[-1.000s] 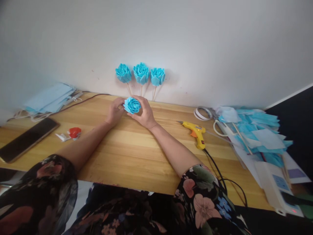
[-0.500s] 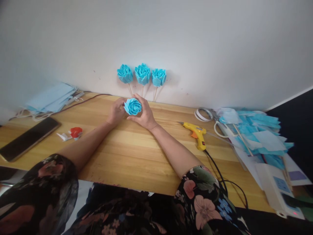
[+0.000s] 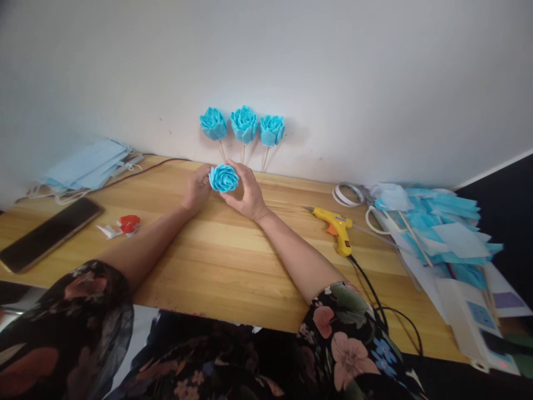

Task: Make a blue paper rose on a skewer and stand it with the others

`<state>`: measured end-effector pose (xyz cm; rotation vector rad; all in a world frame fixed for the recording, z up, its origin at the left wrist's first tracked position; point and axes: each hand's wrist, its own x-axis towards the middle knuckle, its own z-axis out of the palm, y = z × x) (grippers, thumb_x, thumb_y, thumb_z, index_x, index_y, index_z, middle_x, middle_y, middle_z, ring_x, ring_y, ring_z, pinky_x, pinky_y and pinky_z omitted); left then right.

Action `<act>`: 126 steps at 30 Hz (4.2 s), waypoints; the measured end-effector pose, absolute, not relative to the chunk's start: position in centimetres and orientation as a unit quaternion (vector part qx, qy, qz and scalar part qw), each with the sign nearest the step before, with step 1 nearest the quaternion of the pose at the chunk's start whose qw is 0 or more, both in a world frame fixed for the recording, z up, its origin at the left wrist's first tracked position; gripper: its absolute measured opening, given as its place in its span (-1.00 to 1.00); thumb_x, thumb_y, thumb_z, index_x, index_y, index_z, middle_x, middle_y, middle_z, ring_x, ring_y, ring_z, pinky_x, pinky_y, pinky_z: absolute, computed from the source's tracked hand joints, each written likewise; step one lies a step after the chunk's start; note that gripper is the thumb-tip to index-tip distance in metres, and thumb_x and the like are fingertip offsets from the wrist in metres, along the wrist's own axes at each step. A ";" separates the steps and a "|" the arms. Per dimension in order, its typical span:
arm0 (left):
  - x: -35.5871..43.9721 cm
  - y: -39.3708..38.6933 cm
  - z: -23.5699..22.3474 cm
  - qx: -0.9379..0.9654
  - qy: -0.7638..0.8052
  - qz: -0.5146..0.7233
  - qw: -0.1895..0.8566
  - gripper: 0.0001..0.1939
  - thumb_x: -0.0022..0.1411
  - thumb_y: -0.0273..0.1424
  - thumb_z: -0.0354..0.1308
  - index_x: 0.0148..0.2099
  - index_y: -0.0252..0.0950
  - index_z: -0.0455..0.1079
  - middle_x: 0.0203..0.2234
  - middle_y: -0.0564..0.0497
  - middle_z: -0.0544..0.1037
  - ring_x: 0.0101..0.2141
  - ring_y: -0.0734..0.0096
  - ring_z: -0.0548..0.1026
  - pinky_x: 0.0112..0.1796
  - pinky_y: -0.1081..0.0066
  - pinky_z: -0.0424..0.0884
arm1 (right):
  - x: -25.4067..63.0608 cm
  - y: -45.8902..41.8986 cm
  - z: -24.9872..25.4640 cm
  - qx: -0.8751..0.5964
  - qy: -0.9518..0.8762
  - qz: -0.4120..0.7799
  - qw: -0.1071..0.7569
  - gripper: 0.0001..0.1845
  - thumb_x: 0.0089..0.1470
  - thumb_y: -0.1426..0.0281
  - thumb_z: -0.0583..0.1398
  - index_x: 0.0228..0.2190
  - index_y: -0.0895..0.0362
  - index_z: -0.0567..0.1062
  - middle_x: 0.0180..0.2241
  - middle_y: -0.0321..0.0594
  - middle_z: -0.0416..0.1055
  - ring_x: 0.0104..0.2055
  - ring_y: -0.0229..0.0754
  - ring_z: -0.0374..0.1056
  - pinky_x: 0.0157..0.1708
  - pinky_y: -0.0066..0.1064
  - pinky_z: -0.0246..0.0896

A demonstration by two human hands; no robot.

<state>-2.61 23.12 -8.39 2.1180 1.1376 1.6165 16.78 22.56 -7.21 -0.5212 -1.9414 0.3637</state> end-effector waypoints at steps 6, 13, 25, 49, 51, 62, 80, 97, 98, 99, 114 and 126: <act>-2.4 23.1 -8.4 0.728 0.386 0.552 0.126 -0.88 0.20 -0.47 0.09 -0.29 -0.27 0.46 -0.32 0.00 0.61 -0.31 0.37 0.50 -0.25 0.42 0.40 | 16.6 22.9 -7.4 -0.239 -0.778 0.161 0.558 -0.44 0.13 0.05 0.35 0.09 -0.09 0.36 0.13 -0.08 0.46 0.23 0.13 0.36 0.21 0.11 0.32; -2.3 23.0 -8.3 0.728 0.369 0.562 0.131 -0.90 0.20 -0.47 0.12 -0.33 -0.28 0.46 -0.35 0.00 0.60 -0.35 0.40 0.50 -0.28 0.43 0.40 | 16.6 23.4 -8.0 -0.236 -0.762 0.193 0.572 -0.20 -0.08 -0.12 0.43 0.09 -0.07 0.36 0.13 -0.05 0.45 0.22 0.13 0.37 0.22 0.07 0.32; -2.7 23.2 -8.4 0.731 0.373 0.551 0.149 -0.86 0.25 -0.44 0.10 -0.26 -0.29 0.50 -0.31 -0.02 0.61 -0.29 0.38 0.52 -0.25 0.42 0.42 | 16.7 22.9 -7.2 -0.214 -0.807 0.144 0.532 -0.26 0.08 -0.08 0.35 0.19 -0.10 0.34 0.19 -0.07 0.44 0.28 0.16 0.33 0.30 0.16 0.22; -3.1 23.6 -8.5 0.718 0.385 0.562 0.143 -0.77 0.18 -0.52 0.06 -0.23 -0.29 0.55 -0.28 0.00 0.65 -0.32 0.43 0.51 -0.27 0.45 0.40 | 16.9 22.8 -7.3 -0.208 -0.824 0.106 0.517 -0.25 0.20 0.03 0.30 0.30 -0.11 0.18 0.26 -0.05 0.37 0.31 0.12 0.29 0.30 0.13 0.23; -3.0 23.6 -8.6 0.719 0.386 0.560 0.145 -0.78 0.18 -0.51 0.06 -0.24 -0.28 0.54 -0.29 0.00 0.64 -0.32 0.43 0.51 -0.27 0.45 0.40 | 16.8 22.9 -7.3 -0.214 -0.818 0.108 0.523 -0.26 0.15 -0.01 0.33 0.24 -0.10 0.24 0.22 -0.05 0.40 0.29 0.12 0.31 0.27 0.13 0.26; -2.6 23.3 -8.5 0.714 0.396 0.555 0.158 -0.86 0.11 -0.49 0.14 -0.29 -0.28 0.52 -0.38 0.03 0.61 -0.37 0.42 0.49 -0.28 0.45 0.41 | 16.7 23.1 -7.3 -0.239 -0.791 0.144 0.545 -0.26 -0.01 -0.18 0.36 0.04 -0.05 0.34 0.09 -0.04 0.47 0.20 0.13 0.39 0.20 0.09 0.32; -2.4 23.6 -8.9 0.689 0.419 0.565 0.173 -0.77 0.07 -0.50 0.14 -0.20 -0.27 0.54 -0.33 0.01 0.64 -0.33 0.37 0.54 -0.24 0.42 0.45 | 16.7 22.8 -7.2 -0.217 -0.807 0.118 0.536 -0.46 0.13 0.14 0.37 0.09 -0.08 0.37 0.12 -0.09 0.49 0.22 0.10 0.37 0.22 0.10 0.29; -2.3 23.3 -8.6 0.689 0.414 0.564 0.187 -0.89 0.09 -0.47 0.10 -0.36 -0.28 0.47 -0.40 0.05 0.60 -0.36 0.39 0.50 -0.28 0.44 0.40 | 16.8 22.7 -7.3 -0.230 -0.824 0.127 0.503 -0.33 0.17 0.16 0.32 0.24 -0.03 0.27 0.21 -0.01 0.43 0.27 0.10 0.34 0.26 0.09 0.28; -2.3 23.3 -8.6 0.689 0.414 0.564 0.189 -0.88 0.09 -0.46 0.11 -0.34 -0.27 0.47 -0.40 0.05 0.60 -0.36 0.39 0.50 -0.28 0.43 0.40 | 16.8 22.6 -7.2 -0.226 -0.821 0.126 0.509 -0.36 0.16 0.16 0.33 0.20 -0.03 0.30 0.18 -0.02 0.45 0.26 0.10 0.36 0.24 0.08 0.29; -2.3 23.3 -8.6 0.689 0.413 0.563 0.191 -0.88 0.08 -0.45 0.12 -0.32 -0.27 0.49 -0.39 0.04 0.61 -0.36 0.38 0.51 -0.27 0.42 0.41 | 16.8 22.6 -7.1 -0.221 -0.817 0.127 0.518 -0.39 0.15 0.15 0.34 0.17 -0.04 0.32 0.16 -0.03 0.47 0.24 0.09 0.37 0.23 0.07 0.31; -2.7 23.7 -8.7 0.636 0.419 0.615 0.204 -0.90 0.14 -0.36 0.21 -0.39 -0.26 0.44 -0.45 0.06 0.55 -0.36 0.40 0.49 -0.24 0.42 0.43 | 16.9 23.7 -8.5 -0.258 -0.819 0.157 0.487 -0.05 0.12 0.23 0.36 0.40 0.00 0.07 0.31 0.05 0.33 0.36 0.13 0.25 0.32 0.12 0.21; -5.3 25.3 -7.9 0.518 0.464 0.693 0.191 -0.78 0.15 -0.21 0.21 -0.38 -0.26 0.40 -0.49 0.02 0.56 -0.47 0.45 0.49 -0.38 0.47 0.43 | 17.5 25.3 -9.8 -0.359 -0.782 0.191 0.472 -0.57 0.16 0.40 0.23 0.08 0.01 0.53 0.13 -0.06 0.54 0.22 0.03 0.41 0.28 0.08 0.26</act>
